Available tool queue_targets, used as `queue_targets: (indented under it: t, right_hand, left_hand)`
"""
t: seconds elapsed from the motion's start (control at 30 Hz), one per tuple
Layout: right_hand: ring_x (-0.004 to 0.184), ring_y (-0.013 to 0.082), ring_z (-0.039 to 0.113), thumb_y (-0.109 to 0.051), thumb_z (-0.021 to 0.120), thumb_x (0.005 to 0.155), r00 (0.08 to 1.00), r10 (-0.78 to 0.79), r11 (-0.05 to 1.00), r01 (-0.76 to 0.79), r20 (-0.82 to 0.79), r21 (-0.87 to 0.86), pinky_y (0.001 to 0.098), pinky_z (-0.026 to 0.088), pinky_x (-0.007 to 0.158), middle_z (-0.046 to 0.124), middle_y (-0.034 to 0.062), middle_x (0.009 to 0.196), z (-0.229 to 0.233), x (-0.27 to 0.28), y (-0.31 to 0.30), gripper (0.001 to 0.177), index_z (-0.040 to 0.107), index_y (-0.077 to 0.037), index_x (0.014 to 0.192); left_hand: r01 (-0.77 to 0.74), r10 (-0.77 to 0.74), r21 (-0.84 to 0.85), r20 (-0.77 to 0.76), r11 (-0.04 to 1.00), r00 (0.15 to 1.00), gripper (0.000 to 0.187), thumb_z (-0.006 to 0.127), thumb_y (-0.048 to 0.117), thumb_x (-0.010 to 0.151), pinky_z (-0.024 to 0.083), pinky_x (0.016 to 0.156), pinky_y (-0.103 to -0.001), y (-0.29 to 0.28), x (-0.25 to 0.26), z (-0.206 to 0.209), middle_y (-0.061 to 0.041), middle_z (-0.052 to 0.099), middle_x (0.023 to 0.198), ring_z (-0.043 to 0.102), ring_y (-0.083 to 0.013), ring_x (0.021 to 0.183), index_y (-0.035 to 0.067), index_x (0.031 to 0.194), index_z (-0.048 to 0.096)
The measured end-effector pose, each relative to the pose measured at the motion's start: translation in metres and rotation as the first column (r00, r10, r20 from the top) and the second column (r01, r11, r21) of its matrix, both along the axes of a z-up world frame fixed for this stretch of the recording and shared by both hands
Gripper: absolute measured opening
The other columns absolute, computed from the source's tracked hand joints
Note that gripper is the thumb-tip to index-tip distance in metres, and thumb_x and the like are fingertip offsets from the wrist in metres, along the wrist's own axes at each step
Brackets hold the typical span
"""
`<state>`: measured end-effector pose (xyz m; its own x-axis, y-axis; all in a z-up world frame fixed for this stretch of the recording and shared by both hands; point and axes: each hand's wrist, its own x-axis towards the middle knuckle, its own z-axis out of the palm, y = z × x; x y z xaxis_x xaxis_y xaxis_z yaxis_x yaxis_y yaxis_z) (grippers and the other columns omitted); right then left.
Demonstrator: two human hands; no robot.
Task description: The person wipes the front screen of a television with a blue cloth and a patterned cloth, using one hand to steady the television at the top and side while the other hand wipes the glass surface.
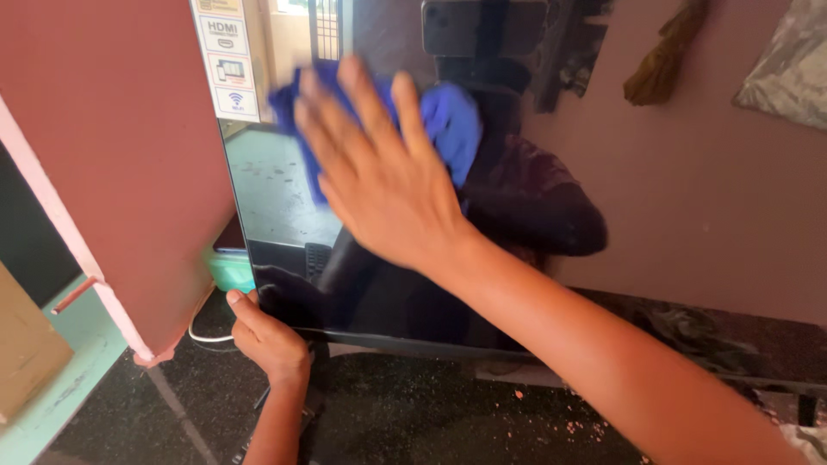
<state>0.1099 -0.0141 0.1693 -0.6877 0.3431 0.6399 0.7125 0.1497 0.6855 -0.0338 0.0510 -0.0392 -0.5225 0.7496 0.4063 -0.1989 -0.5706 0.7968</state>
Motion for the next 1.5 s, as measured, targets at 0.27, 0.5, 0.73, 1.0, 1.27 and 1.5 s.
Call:
queue_targets:
  t: [0.27,0.5,0.73,1.0,1.27,1.5]
  right_hand:
    - [0.153,0.0370,0.025,-0.027,0.051,0.096,0.986,-0.033,0.995,0.047,0.164,-0.083,0.0538,0.023,0.122,0.042,0.0207,0.161,-0.080,-0.048,0.001,0.065,0.047,0.007,0.151]
    - [0.157,0.0299,0.025,-0.021,0.046,0.097,0.988,0.073,0.929,-0.018,0.135,-0.369,0.0515,0.020,0.124,0.043,0.0111,0.164,-0.171,0.007,-0.015,0.051,0.054,0.003,0.142]
    - [0.131,0.0496,0.040,-0.036,0.058,0.094,0.914,-0.403,0.777,0.366,0.043,-0.513,0.0736,0.035,0.098,0.047,0.0256,0.141,-0.094,0.081,-0.059,0.064,0.046,0.001,0.145]
    - [0.129,0.0692,0.035,-0.014,0.065,0.093,0.919,-0.167,0.891,0.296,-0.359,0.345,0.0745,0.034,0.108,0.036,0.0477,0.144,-0.046,0.151,-0.101,0.053,0.055,0.013,0.138]
    - [0.127,0.0405,0.060,-0.018,0.058,0.087,0.995,0.090,0.954,-0.075,0.036,-0.290,0.0596,0.046,0.102,0.064,0.0203,0.136,-0.143,0.130,-0.089,0.052,0.062,0.007,0.132]
    - [0.129,0.0669,0.038,-0.018,0.066,0.084,0.869,-0.416,0.874,0.464,-0.269,0.147,0.0779,0.030,0.105,0.040,0.0452,0.143,-0.038,0.187,-0.119,0.067,0.052,0.021,0.136]
  left_hand:
    - [0.015,-0.014,-0.018,0.057,1.000,0.998,0.078,0.028,0.054,0.115,0.044,0.070,-0.038,0.013,-0.001,-0.011,-0.011,0.060,0.079,0.049,-0.0215,0.074,-0.008,0.085,0.064]
    - [-0.122,0.120,-0.026,-0.064,0.992,0.991,0.070,0.026,0.048,0.110,0.049,0.076,-0.041,-0.004,0.006,0.004,-0.016,0.072,0.086,0.064,-0.0295,0.078,-0.005,0.099,0.070]
    - [-0.389,0.465,0.257,-0.428,0.885,0.775,0.059,0.044,0.034,0.113,0.028,0.117,-0.055,-0.021,0.025,0.014,-0.031,0.050,0.145,0.044,-0.0459,0.135,-0.011,0.152,0.037]
    - [-0.306,0.370,0.211,-0.443,0.928,0.817,0.070,0.049,0.037,0.109,0.025,0.124,-0.055,-0.030,0.027,0.023,-0.031,0.038,0.159,0.036,-0.0457,0.147,-0.009,0.157,0.027]
    - [-0.187,0.440,0.407,-0.715,0.894,0.543,0.099,0.058,0.047,0.098,-0.004,0.119,-0.074,-0.047,0.057,0.015,-0.039,-0.002,0.166,-0.001,-0.0566,0.156,-0.007,0.161,0.003]
    - [-0.311,0.410,0.275,-0.712,0.910,0.570,0.101,0.056,0.051,0.098,-0.004,0.123,-0.075,-0.028,0.036,0.009,-0.038,-0.004,0.168,-0.005,-0.0550,0.159,-0.001,0.163,0.000]
